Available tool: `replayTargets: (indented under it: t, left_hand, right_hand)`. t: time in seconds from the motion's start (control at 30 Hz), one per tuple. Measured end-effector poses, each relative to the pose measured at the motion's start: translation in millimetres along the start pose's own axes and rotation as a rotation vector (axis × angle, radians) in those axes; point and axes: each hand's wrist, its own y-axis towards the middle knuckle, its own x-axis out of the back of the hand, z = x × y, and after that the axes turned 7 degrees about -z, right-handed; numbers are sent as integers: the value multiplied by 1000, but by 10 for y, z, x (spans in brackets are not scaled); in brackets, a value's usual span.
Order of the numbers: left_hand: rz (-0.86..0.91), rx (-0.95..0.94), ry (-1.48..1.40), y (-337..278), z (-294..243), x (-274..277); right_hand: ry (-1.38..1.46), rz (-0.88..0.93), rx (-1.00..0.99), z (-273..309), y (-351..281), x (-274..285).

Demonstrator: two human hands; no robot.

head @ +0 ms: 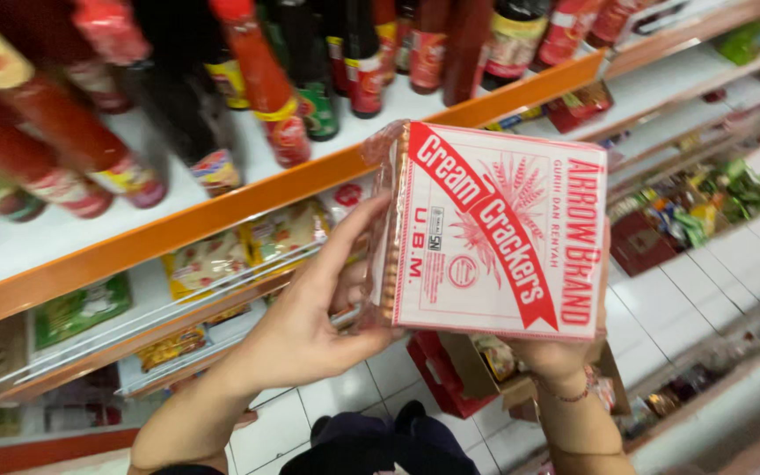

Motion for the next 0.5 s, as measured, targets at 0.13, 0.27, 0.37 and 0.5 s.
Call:
replayTargets:
  t: [0.13, 0.27, 0.37, 0.5]
  left_hand:
    - [-232, -361, 420, -544, -487, 329]
    - [-470, -569, 827, -1052, -861, 705]
    - [-579, -653, 877, -1368, -1064, 1003]
    - [-689, -689, 679, -1663, -1222, 1387]
  right_hand:
    - [-67, -15, 102, 449, 170, -634]
    - [-30, -35, 277, 695, 257, -1327]
    - [107, 46, 463, 787, 318, -1817]
    - [75, 114, 501, 1031, 299, -2402]
